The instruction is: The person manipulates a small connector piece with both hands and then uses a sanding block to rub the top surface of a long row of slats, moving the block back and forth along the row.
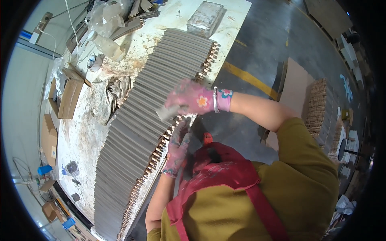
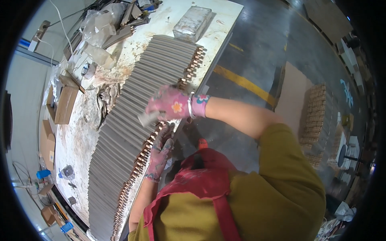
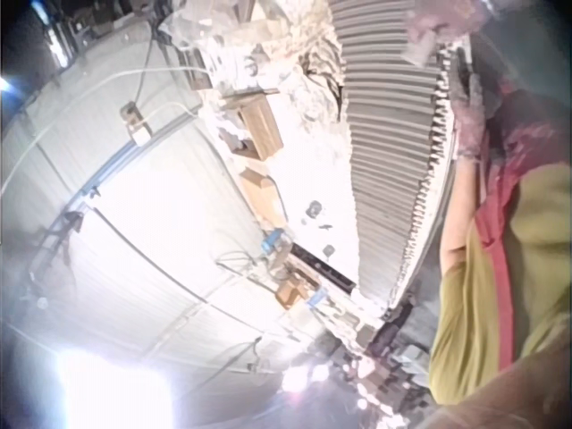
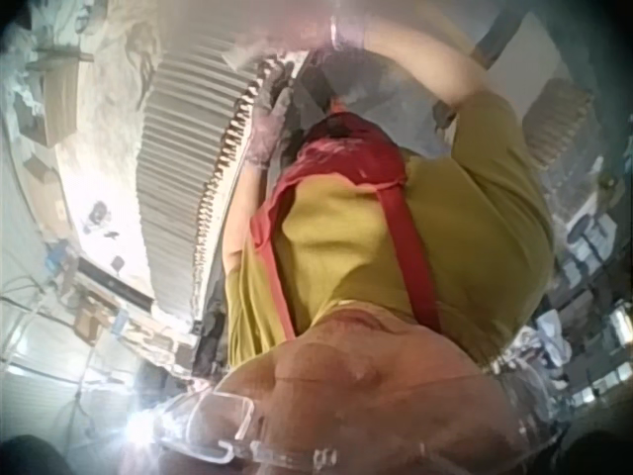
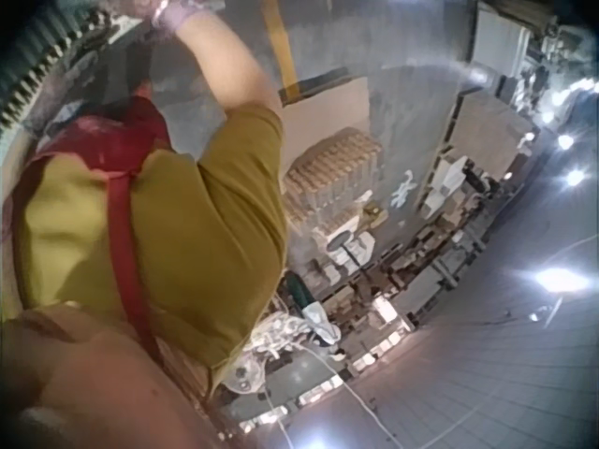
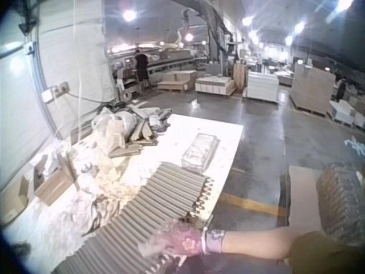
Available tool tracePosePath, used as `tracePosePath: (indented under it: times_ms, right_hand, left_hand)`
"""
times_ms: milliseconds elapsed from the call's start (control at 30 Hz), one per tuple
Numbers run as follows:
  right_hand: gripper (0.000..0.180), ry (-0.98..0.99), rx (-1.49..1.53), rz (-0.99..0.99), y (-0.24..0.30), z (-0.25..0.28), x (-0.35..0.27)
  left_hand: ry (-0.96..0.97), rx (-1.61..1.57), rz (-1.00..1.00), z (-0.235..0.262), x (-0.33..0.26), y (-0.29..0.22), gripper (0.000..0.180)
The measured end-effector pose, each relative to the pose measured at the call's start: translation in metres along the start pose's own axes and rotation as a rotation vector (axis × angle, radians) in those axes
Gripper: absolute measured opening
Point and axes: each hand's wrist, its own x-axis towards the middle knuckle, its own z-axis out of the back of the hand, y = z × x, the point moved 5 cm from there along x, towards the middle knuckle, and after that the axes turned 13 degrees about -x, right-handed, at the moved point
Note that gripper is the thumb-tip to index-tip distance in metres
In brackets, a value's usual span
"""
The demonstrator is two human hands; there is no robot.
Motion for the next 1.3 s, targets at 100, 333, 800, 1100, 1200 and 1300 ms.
tracePosePath:
  times_ms: [100,333,800,1100,1200,1300]
  right_hand:
    - [0.033,-0.136,-0.053,-0.087,-0.025,0.003,-0.002]
    - [0.034,0.198,0.005,-0.144,-0.023,0.028,-0.015]
    - [0.037,0.009,-0.056,-0.258,-0.072,0.039,-0.016]
    - [0.033,0.073,0.07,-0.091,-0.109,0.067,-0.008]
    - [0.029,-0.077,-0.02,-0.046,-0.157,0.052,-0.003]
    - [0.041,0.117,0.007,0.076,-0.146,0.04,-0.026]
  left_hand:
    - [0.014,0.013,0.011,-0.009,0.01,-0.006,0.056]
    - [0.036,-0.135,0.01,-0.005,0.012,0.001,0.059]
    - [0.278,-0.078,0.051,-0.023,0.032,-0.004,0.053]
    - [0.25,-0.14,0.065,-0.04,0.055,0.007,0.052]
    - [0.238,0.055,0.035,-0.089,0.096,-0.009,0.053]
    - [0.154,0.039,-0.063,-0.107,0.136,-0.018,0.053]
